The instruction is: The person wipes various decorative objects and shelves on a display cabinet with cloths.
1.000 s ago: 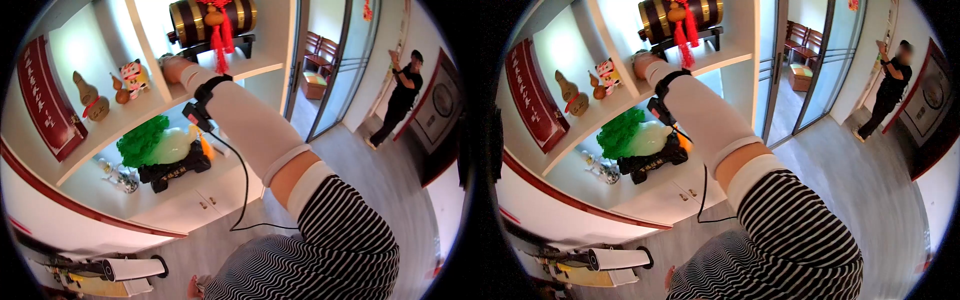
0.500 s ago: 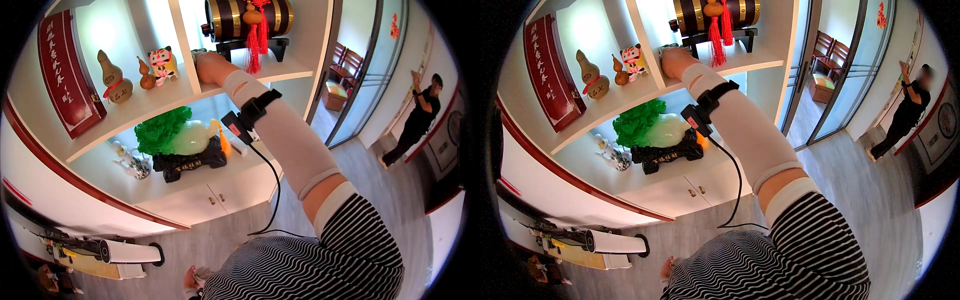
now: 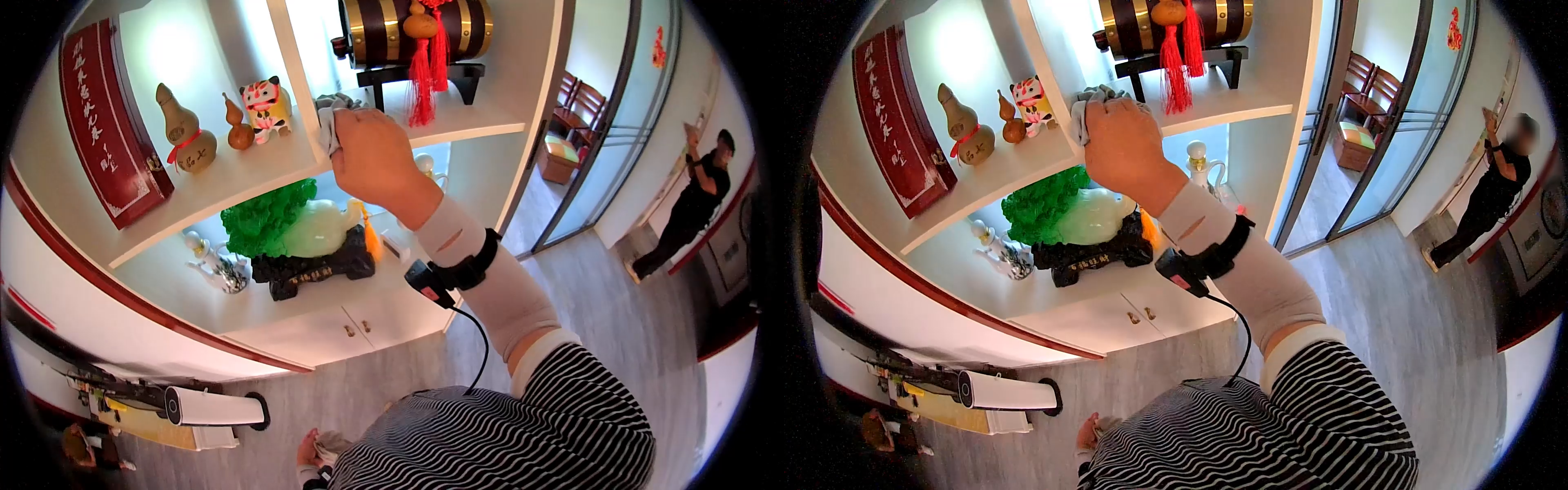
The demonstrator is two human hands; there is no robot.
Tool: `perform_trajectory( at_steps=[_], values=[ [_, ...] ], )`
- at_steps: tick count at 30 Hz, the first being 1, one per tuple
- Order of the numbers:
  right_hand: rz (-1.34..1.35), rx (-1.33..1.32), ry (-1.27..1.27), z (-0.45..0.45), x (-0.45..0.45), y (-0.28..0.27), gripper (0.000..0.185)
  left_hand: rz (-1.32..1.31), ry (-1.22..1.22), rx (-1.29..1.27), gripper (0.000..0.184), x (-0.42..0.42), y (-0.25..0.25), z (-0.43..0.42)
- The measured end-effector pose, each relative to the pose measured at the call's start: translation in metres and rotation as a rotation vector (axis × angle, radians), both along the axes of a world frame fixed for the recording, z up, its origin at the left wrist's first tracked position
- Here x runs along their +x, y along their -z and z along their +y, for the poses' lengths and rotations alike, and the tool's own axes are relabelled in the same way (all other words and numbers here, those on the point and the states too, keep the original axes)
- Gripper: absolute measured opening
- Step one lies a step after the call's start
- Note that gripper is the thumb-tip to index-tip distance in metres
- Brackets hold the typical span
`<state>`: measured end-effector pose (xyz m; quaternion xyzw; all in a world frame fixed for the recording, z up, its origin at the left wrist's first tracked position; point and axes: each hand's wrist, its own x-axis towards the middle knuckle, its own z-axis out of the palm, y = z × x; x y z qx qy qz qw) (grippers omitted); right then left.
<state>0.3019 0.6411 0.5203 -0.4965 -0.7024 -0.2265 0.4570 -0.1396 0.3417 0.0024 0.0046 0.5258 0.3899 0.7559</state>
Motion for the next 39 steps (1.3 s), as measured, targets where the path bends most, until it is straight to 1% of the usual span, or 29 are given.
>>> perform_trajectory(
  at_steps=[1,3,5,6,7,9,11,13,14,16,17,19,20,22,23,25,26,27,28,29,30,31,32,33,34,35,36,38,39],
  values=[
    [-0.025,0.002,0.011,-0.008,0.001,0.002,0.026,0.002,-0.007,-0.004,0.031,-0.004,0.007,-0.002],
    [-0.058,0.002,0.016,-0.011,0.003,0.003,0.029,0.207,0.086,0.19,0.032,-0.002,0.006,-0.006],
    [-0.09,0.009,0.027,-0.011,0.006,0.004,0.031,0.248,0.108,0.164,0.032,-0.004,-0.001,-0.007],
    [-0.118,0.033,0.014,-0.01,0.008,0.006,0.036,0.286,0.136,0.138,0.033,-0.004,-0.005,-0.007],
    [-0.146,0.057,0.0,-0.01,0.01,0.006,0.04,0.288,0.131,0.14,0.033,-0.001,-0.008,-0.009],
    [-0.146,0.074,-0.042,-0.017,0.015,0.007,0.037,0.043,0.082,0.039,0.037,0.0,-0.007,-0.019],
    [-0.146,0.091,-0.087,-0.025,0.022,0.007,0.035,0.034,0.076,0.032,0.039,0.001,-0.003,-0.027],
    [-0.101,0.092,-0.215,-0.037,0.032,0.012,0.04,0.019,0.071,0.01,0.04,0.0,0.004,-0.036],
    [-0.101,0.094,-0.221,-0.041,0.037,0.018,0.04,0.025,0.065,0.003,0.041,-0.002,0.006,-0.041],
    [0.19,0.072,-0.468,-0.051,0.047,0.039,0.043,0.034,0.053,-0.018,0.041,-0.007,0.008,-0.051],
    [0.189,0.073,-0.478,-0.059,0.052,0.049,0.043,0.04,0.046,-0.027,0.041,-0.009,0.01,-0.057],
    [0.652,-0.084,-0.551,-0.073,0.062,0.069,0.037,0.053,0.031,-0.049,0.042,-0.017,0.014,-0.068],
    [0.65,-0.086,-0.559,-0.074,0.067,0.077,0.037,0.06,0.02,-0.059,0.042,-0.021,0.017,-0.074],
    [0.978,-0.022,-0.665,-0.076,0.078,0.09,0.028,0.074,0.002,-0.08,0.042,-0.03,0.024,-0.087],
    [0.983,-0.026,-0.662,-0.079,0.083,0.09,0.028,0.082,-0.004,-0.087,0.043,-0.036,0.028,-0.093],
    [1.081,-0.055,-0.78,-0.09,0.092,0.084,0.025,0.081,-0.017,-0.097,0.043,-0.047,0.044,-0.102],
    [1.086,-0.059,-0.772,-0.094,0.096,0.082,0.025,0.074,-0.024,-0.098,0.044,-0.052,0.052,-0.106],
    [1.225,-0.12,-0.913,-0.098,0.099,0.081,0.028,0.061,-0.025,-0.098,0.044,-0.055,0.062,-0.109],
    [1.364,-0.184,-1.054,-0.103,0.1,0.079,0.032,0.049,-0.001,-0.11,0.044,-0.048,0.04,-0.102],
    [1.404,-0.255,-1.096,-0.109,0.1,0.075,0.034,0.038,0.023,-0.121,0.044,-0.018,-0.025,-0.084],
    [1.411,-0.262,-1.089,-0.11,0.099,0.078,0.034,0.027,0.047,-0.132,0.044,0.02,-0.103,-0.061],
    [1.242,-0.229,-1.159,-0.111,0.097,0.081,0.035,0.166,0.015,-0.028,0.042,0.025,-0.11,-0.053],
    [1.162,-0.22,-1.188,-0.11,0.097,0.085,0.035,0.315,-0.014,0.068,0.041,0.031,-0.117,-0.044],
    [1.082,-0.209,-1.218,-0.11,0.097,0.088,0.036,0.234,-0.002,0.118,0.039,0.004,-0.075,-0.032],
    [1.323,-0.387,-1.31,-0.106,0.098,0.092,0.035,0.153,0.005,0.168,0.039,-0.023,-0.037,-0.022],
    [1.562,-0.574,-1.389,-0.105,0.097,0.096,0.035,0.302,-0.013,0.266,0.042,-0.008,-0.063,-0.014],
    [1.571,-0.587,-1.39,-0.106,0.091,0.101,0.035,0.451,-0.03,0.363,0.046,0.022,-0.117,0.01],
    [1.682,-0.699,-1.175,-0.11,0.078,0.11,0.038,0.484,0.094,0.485,0.047,0.048,-0.181,0.044],
    [1.684,-0.703,-1.174,-0.109,0.079,0.123,0.038,0.483,0.142,0.542,0.048,0.059,-0.199,0.06]
  ],
)
